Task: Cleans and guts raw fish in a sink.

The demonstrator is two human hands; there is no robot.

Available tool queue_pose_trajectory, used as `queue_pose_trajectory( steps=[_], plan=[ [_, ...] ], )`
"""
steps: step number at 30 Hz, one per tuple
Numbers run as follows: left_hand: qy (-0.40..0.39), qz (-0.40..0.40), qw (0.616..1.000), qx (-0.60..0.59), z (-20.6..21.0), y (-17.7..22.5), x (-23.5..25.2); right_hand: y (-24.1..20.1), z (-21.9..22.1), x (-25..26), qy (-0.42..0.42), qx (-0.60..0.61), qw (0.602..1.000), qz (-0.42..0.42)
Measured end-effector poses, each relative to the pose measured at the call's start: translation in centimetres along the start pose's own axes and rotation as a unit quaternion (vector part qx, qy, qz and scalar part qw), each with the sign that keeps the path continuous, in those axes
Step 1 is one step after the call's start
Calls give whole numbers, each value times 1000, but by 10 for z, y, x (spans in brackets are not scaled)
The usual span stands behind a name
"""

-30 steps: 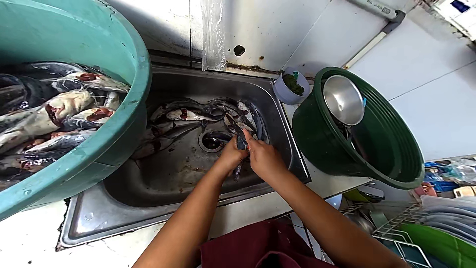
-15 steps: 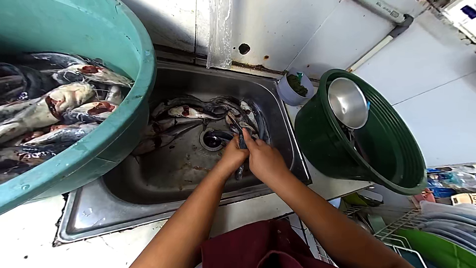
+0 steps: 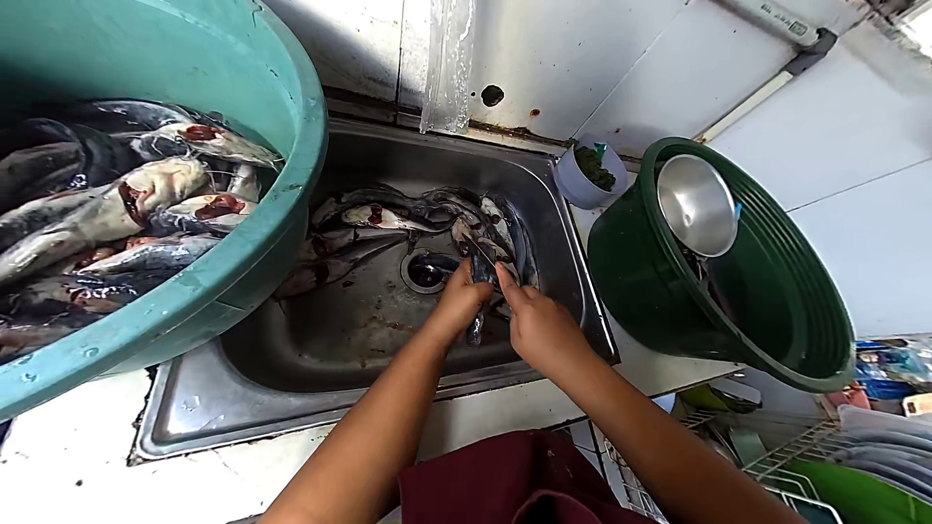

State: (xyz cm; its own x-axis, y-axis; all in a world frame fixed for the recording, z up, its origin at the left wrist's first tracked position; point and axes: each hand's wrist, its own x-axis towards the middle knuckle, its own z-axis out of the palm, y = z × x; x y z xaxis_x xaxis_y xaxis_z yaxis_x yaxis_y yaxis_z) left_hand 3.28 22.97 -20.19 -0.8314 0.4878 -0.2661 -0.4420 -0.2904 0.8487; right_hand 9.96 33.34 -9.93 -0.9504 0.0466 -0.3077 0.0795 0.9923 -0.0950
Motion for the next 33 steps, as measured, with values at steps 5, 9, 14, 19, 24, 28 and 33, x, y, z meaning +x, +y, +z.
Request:
queue_pose_trajectory(
  steps=[5,9,14,19,24,28,33],
  plan=[
    [-46,41,998,-4,-2,0,-4,11,-9,26,41,205,977,-31],
    [-51,54,996,-39,-7,-3,0,41,-1,4,88,360,929,-23],
    [10,31,999,6,-7,-2,3,54,13,-12,83,294,952,4],
    [26,-4,998,53,-4,-4,4,53,19,-24,80,152,985,-30],
    [-6,27,992,123,-3,-6,2,32,18,-29,60,88,994,0],
    [-38,61,987,145,4,-11,-1,5,7,0,46,76,995,40],
    [21,76,995,65,-1,-11,1,-4,7,15,57,79,995,14]
  ],
)
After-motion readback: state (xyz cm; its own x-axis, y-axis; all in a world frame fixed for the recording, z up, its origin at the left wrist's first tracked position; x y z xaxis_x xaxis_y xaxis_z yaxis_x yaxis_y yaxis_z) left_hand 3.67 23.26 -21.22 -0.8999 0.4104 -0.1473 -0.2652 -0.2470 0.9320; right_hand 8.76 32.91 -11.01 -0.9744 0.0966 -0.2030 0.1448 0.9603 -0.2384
